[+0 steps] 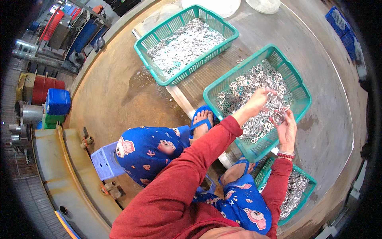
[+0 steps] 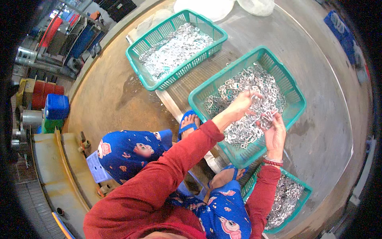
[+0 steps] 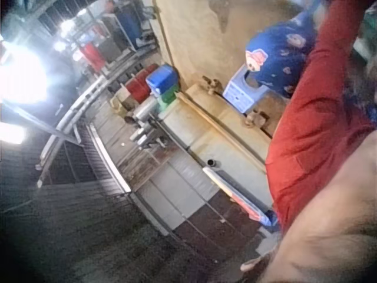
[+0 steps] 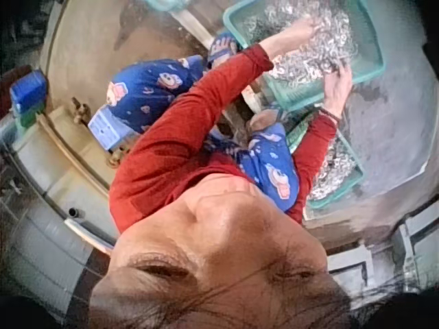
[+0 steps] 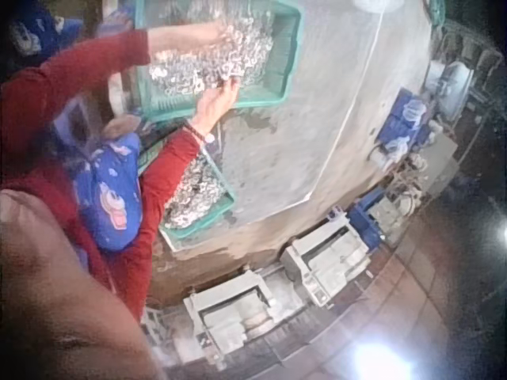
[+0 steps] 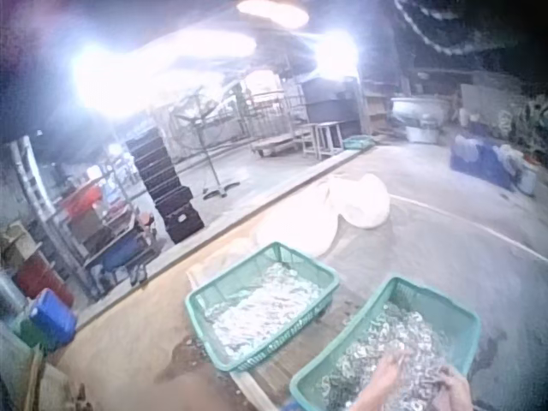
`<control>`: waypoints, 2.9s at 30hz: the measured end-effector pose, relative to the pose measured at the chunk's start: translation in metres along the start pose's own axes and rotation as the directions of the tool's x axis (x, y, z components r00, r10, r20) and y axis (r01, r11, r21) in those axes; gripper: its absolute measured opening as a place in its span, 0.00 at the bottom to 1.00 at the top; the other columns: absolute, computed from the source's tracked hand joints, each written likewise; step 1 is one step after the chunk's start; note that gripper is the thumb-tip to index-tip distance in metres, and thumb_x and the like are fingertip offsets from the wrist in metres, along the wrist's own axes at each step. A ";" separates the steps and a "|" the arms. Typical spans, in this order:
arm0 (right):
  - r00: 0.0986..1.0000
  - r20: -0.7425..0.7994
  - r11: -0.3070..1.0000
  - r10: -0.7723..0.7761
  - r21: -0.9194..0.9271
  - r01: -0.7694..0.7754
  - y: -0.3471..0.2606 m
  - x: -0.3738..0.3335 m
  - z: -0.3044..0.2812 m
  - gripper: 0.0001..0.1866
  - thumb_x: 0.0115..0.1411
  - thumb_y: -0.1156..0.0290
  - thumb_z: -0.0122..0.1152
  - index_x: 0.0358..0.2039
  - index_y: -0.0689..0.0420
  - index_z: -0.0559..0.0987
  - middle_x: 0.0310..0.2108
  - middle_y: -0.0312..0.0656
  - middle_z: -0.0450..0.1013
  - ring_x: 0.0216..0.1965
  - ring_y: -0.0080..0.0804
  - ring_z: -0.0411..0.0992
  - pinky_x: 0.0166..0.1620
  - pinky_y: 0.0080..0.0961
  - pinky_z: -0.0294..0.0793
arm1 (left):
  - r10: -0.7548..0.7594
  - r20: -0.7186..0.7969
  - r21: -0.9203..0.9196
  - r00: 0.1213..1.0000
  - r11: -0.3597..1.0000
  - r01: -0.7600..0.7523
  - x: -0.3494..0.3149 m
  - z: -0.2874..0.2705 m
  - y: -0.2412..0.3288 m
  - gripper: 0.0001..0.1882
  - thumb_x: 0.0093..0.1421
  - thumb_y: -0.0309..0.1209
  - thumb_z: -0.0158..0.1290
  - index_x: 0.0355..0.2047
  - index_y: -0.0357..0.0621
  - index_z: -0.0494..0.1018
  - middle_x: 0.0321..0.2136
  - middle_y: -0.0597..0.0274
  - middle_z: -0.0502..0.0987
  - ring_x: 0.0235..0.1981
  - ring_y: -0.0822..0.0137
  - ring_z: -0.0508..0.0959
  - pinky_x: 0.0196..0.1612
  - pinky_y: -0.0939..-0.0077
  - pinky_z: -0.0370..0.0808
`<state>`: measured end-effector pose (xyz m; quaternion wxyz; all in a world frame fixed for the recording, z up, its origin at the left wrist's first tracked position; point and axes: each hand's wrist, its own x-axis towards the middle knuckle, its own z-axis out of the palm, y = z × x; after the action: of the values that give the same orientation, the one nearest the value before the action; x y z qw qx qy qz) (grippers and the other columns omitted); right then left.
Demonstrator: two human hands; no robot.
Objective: The person moves plastic baskets and a stool into position, then sits and repeatedly scoops small metal fasteners from one green basket into another, occasionally separating tangled pieces by hand. The person continues transferring and sorting the fasteners across three baskets.
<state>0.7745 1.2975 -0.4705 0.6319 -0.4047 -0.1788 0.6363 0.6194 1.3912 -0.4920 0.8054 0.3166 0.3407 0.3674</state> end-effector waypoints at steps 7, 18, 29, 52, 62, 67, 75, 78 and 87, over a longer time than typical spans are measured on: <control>0.968 -0.202 0.984 -0.150 -0.122 0.128 -0.014 -0.002 0.025 0.30 0.51 0.82 0.56 0.56 0.56 0.64 0.41 0.41 0.66 0.36 0.22 0.68 0.33 0.16 0.71 | -0.010 0.395 -0.245 0.919 0.963 0.116 0.004 -0.007 0.010 0.20 0.58 0.28 0.51 0.51 0.41 0.67 0.44 0.58 0.69 0.38 0.70 0.74 0.39 0.64 0.78; 0.989 -0.135 0.993 0.067 -0.087 -0.079 -0.028 0.021 -0.017 0.38 0.48 0.85 0.42 0.63 0.56 0.56 0.59 0.46 0.56 0.56 0.40 0.61 0.40 0.24 0.79 | 0.385 0.116 0.880 0.916 0.387 -0.274 0.136 -0.138 0.121 0.15 0.57 0.30 0.51 0.42 0.36 0.75 0.36 0.50 0.79 0.32 0.62 0.81 0.29 0.73 0.80; 0.982 0.187 -0.336 -0.008 -0.926 0.174 0.034 0.081 -0.059 0.55 0.34 0.71 0.75 0.63 0.33 0.54 0.65 0.40 0.44 0.64 0.55 0.45 0.53 0.67 0.61 | -0.074 0.644 0.719 0.762 -0.281 -0.635 0.202 -0.236 0.063 0.22 0.52 0.29 0.51 0.50 0.45 0.69 0.53 0.50 0.66 0.52 0.46 0.66 0.53 0.58 0.66; 0.992 -0.113 0.994 0.059 0.095 -0.048 -0.047 0.093 -0.040 0.15 0.58 0.59 0.60 0.41 0.55 0.76 0.32 0.34 0.74 0.29 0.23 0.71 0.23 0.17 0.70 | -0.079 0.551 0.823 0.831 0.216 -0.525 0.086 -0.052 0.096 0.46 0.45 0.33 0.65 0.63 0.52 0.53 0.59 0.49 0.58 0.54 0.57 0.65 0.56 0.64 0.63; 0.978 -0.207 0.959 0.017 -0.273 -0.074 -0.048 0.090 -0.058 0.11 0.56 0.70 0.59 0.41 0.52 0.73 0.37 0.37 0.76 0.36 0.25 0.73 0.36 0.28 0.75 | -0.203 0.487 0.381 0.849 0.924 0.002 0.137 0.048 0.002 0.19 0.61 0.26 0.48 0.53 0.39 0.63 0.47 0.56 0.73 0.43 0.62 0.76 0.39 0.64 0.79; 0.974 -0.225 0.993 -0.026 -0.120 -0.001 -0.051 0.090 -0.079 0.17 0.56 0.67 0.59 0.47 0.47 0.71 0.47 0.39 0.68 0.44 0.33 0.67 0.45 0.50 0.71 | -0.085 0.333 0.414 0.939 0.908 -0.065 0.136 0.041 0.020 0.23 0.58 0.23 0.51 0.54 0.39 0.64 0.43 0.56 0.75 0.37 0.69 0.77 0.34 0.73 0.79; 0.993 -0.087 0.997 -0.075 0.020 0.077 -0.042 0.086 -0.057 0.38 0.53 0.73 0.59 0.63 0.49 0.54 0.52 0.39 0.60 0.44 0.33 0.66 0.44 0.51 0.74 | -0.073 0.285 0.297 0.956 0.955 -0.016 0.142 0.044 0.024 0.28 0.54 0.20 0.56 0.55 0.37 0.58 0.40 0.50 0.76 0.39 0.62 0.77 0.46 0.62 0.75; 0.995 0.100 0.988 -0.024 -0.149 0.039 -0.049 0.093 -0.043 0.33 0.55 0.70 0.61 0.61 0.53 0.60 0.48 0.41 0.68 0.46 0.29 0.68 0.44 0.40 0.76 | -0.031 0.430 0.101 0.903 0.995 -0.014 0.149 0.053 0.025 0.21 0.52 0.21 0.57 0.46 0.39 0.64 0.39 0.52 0.76 0.41 0.63 0.77 0.45 0.66 0.74; 0.961 -0.142 0.921 -0.239 -0.347 0.178 -0.055 0.106 -0.043 0.16 0.61 0.70 0.47 0.50 0.58 0.71 0.35 0.37 0.73 0.34 0.28 0.72 0.39 0.27 0.77 | 0.209 0.419 0.901 0.884 -0.215 -0.376 0.120 0.054 0.029 0.15 0.57 0.43 0.53 0.35 0.48 0.79 0.28 0.50 0.78 0.30 0.55 0.79 0.35 0.64 0.74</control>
<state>0.8564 1.3931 -0.4863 0.6329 -0.5399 -0.2670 0.4865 0.7102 1.4896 -0.4776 0.2002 0.8968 0.3662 0.1470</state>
